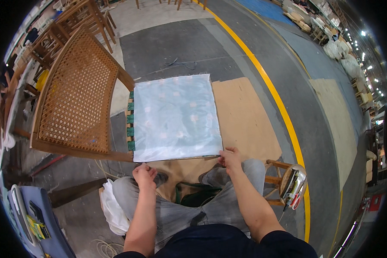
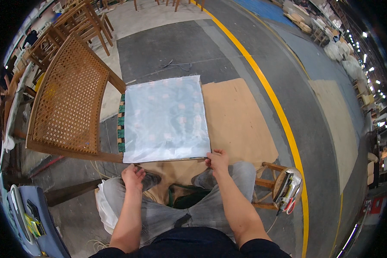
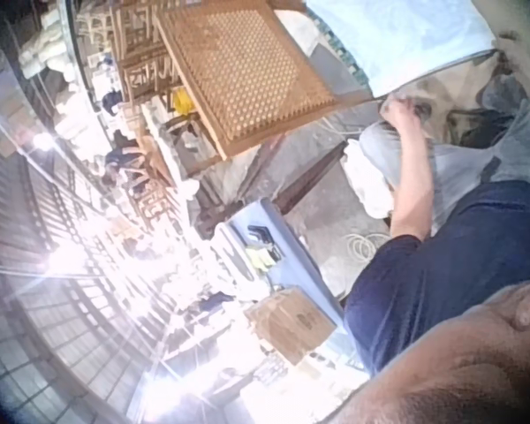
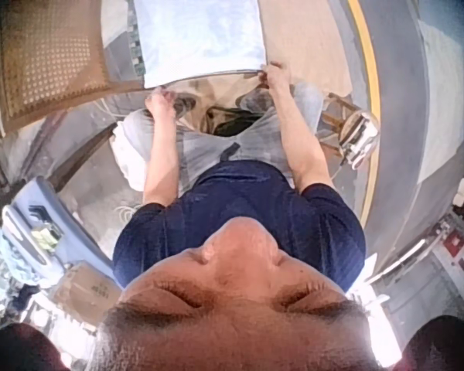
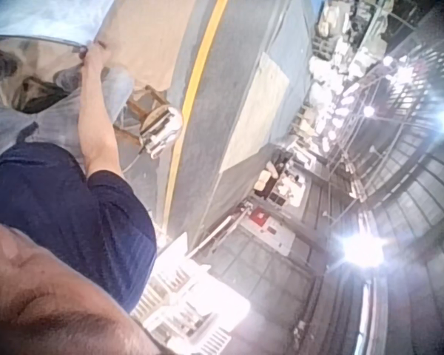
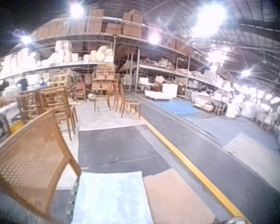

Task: The person weaves green webbing across a wooden chair seat, staples it with a pneumatic stapler, then covers the woven base with a white fabric sheet and staples it in place. The person moves the chair, retrieves materials, and continues attaching the webbing and fabric to the seat frame.

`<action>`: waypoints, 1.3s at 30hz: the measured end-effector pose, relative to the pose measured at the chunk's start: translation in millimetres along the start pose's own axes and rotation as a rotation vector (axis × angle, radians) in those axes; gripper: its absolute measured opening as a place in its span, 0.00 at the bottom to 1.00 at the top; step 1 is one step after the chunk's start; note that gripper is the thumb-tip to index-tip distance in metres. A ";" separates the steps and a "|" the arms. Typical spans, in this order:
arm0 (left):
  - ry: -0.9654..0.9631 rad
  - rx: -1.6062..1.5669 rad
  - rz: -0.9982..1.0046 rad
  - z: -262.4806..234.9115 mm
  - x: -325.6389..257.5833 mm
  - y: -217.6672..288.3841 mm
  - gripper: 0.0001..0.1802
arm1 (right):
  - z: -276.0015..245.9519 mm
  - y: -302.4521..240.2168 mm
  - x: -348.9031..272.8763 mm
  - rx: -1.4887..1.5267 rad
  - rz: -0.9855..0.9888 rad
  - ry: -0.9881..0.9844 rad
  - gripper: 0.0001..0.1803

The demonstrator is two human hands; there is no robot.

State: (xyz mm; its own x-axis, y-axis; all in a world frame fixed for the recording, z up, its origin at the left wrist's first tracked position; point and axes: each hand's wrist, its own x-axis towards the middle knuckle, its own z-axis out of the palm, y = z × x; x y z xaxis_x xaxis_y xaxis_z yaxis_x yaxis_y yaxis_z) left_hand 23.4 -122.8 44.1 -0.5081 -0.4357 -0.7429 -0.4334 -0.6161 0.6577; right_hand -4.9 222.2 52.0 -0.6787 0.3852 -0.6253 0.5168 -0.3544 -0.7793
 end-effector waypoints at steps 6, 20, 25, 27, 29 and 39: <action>-0.550 0.919 1.251 75.1 -71.6 -58.9 0.14 | 3.8 -1.1 0.3 -0.045 -0.029 -0.028 0.28; -0.802 1.132 1.727 163.7 -48.3 -96.7 0.10 | -15.6 -9.6 8.3 -0.082 -0.003 -0.089 0.32; -0.775 1.169 1.749 160.5 -41.5 -101.9 0.07 | -123.6 -44.1 0.2 -0.204 -0.390 0.073 0.17; -0.798 1.126 1.750 163.0 -43.9 -103.1 0.08 | -209.6 -63.7 -5.1 -0.444 -0.541 0.371 0.13; -0.793 1.138 1.745 157.0 -43.6 -99.8 0.10 | -276.7 -75.1 -17.6 -0.714 -0.464 0.624 0.19; -0.806 1.232 1.742 148.8 -43.9 -97.3 0.12 | -409.4 -40.2 -13.1 -0.999 -0.065 0.814 0.23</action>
State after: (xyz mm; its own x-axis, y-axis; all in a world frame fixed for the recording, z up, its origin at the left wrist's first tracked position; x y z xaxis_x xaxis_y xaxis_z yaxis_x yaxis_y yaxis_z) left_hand -22.9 53.9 31.2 -0.7349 0.5342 0.4178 0.6744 0.6406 0.3672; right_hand 196.8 580.2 74.6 -0.3883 0.9083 -0.1556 0.8989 0.3361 -0.2810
